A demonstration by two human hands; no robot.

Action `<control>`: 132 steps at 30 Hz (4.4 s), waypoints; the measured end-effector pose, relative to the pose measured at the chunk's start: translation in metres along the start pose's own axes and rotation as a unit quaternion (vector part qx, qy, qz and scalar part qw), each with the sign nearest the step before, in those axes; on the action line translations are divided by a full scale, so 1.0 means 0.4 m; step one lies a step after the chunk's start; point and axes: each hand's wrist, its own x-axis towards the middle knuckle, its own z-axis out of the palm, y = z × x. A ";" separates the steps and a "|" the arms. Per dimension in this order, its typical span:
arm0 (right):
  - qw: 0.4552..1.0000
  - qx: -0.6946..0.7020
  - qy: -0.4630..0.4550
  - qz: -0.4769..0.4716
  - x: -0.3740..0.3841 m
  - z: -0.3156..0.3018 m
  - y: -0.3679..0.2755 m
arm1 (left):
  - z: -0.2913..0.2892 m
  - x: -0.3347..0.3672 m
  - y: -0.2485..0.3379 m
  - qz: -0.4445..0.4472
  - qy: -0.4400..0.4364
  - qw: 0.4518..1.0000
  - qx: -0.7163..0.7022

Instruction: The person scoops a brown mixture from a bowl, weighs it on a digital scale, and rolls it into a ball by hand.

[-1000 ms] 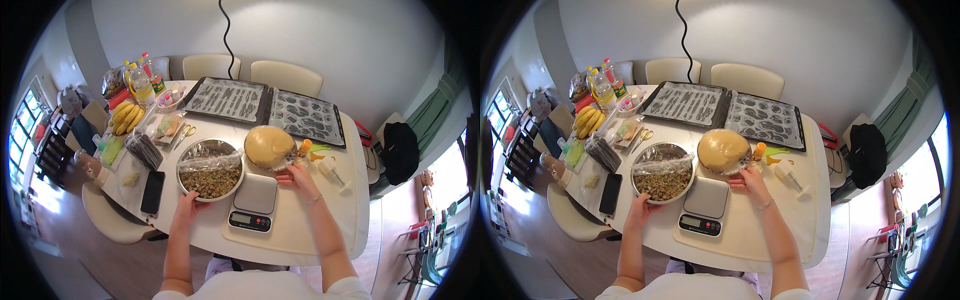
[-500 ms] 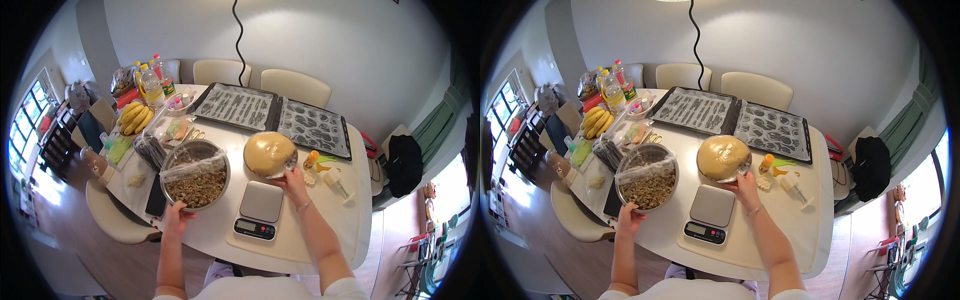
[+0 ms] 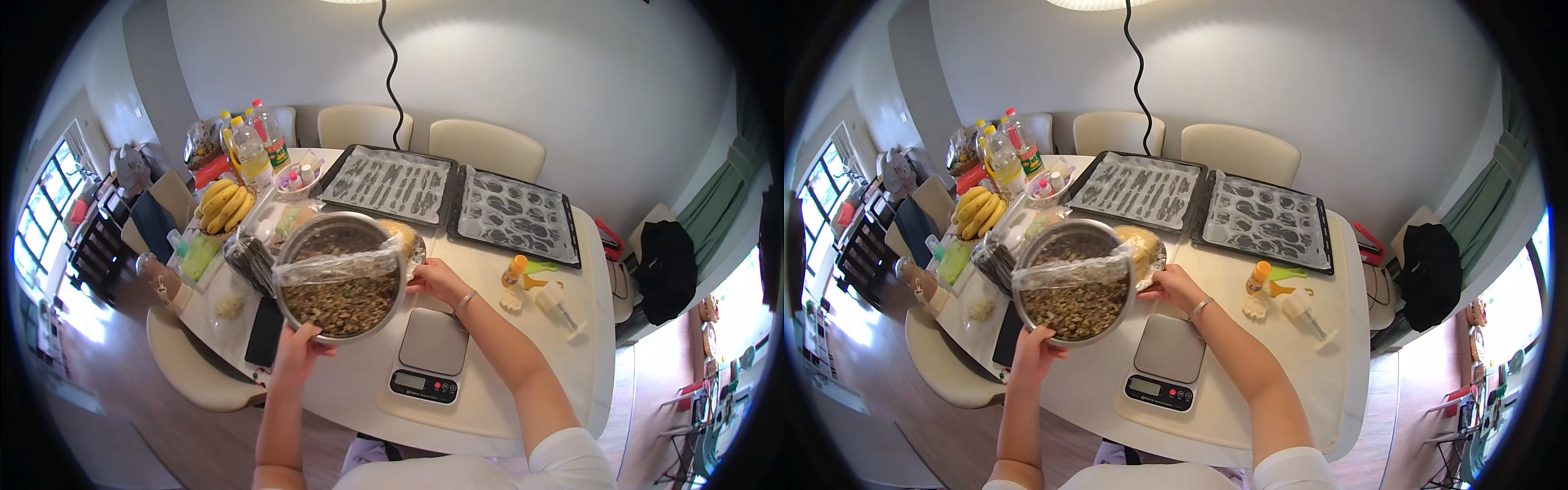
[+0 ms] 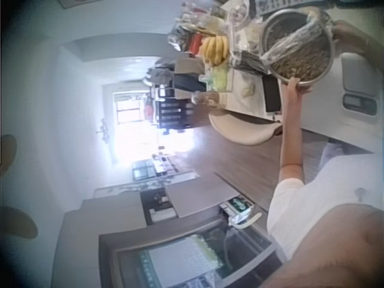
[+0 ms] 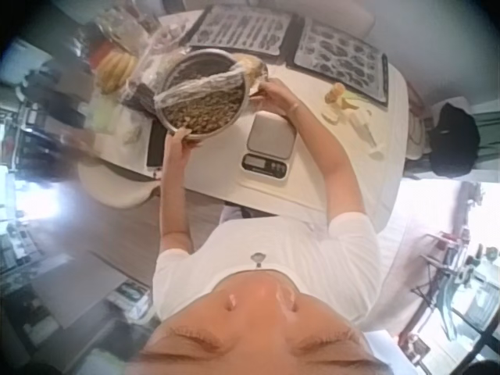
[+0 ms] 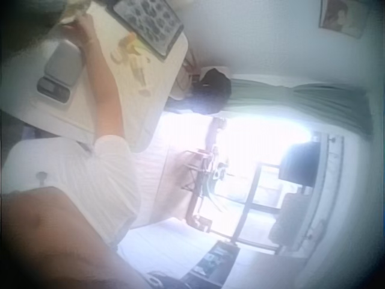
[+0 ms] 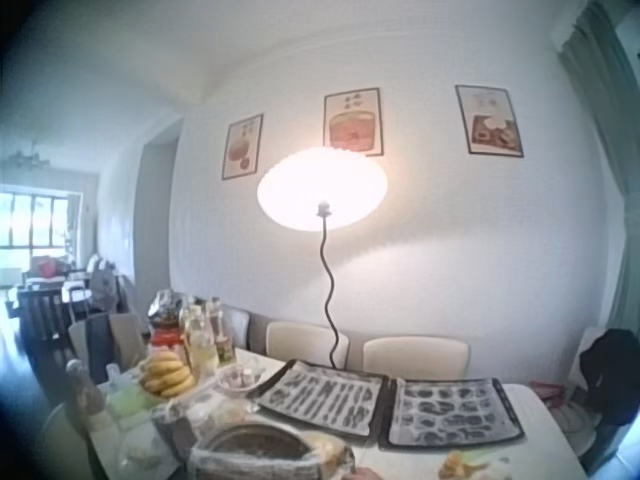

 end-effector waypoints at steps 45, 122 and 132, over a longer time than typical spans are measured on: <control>0.977 -0.076 0.190 -0.058 -0.393 -0.230 -0.075 | 0.206 0.357 -0.119 -0.196 -0.065 0.970 0.129; 0.447 -0.867 0.199 -0.092 -0.406 -0.574 -0.244 | 0.790 0.138 -0.436 0.371 -0.266 0.347 0.819; 0.515 -0.835 0.184 -0.059 -0.442 -0.589 -0.253 | 0.915 0.109 -0.497 0.393 -0.288 0.412 0.770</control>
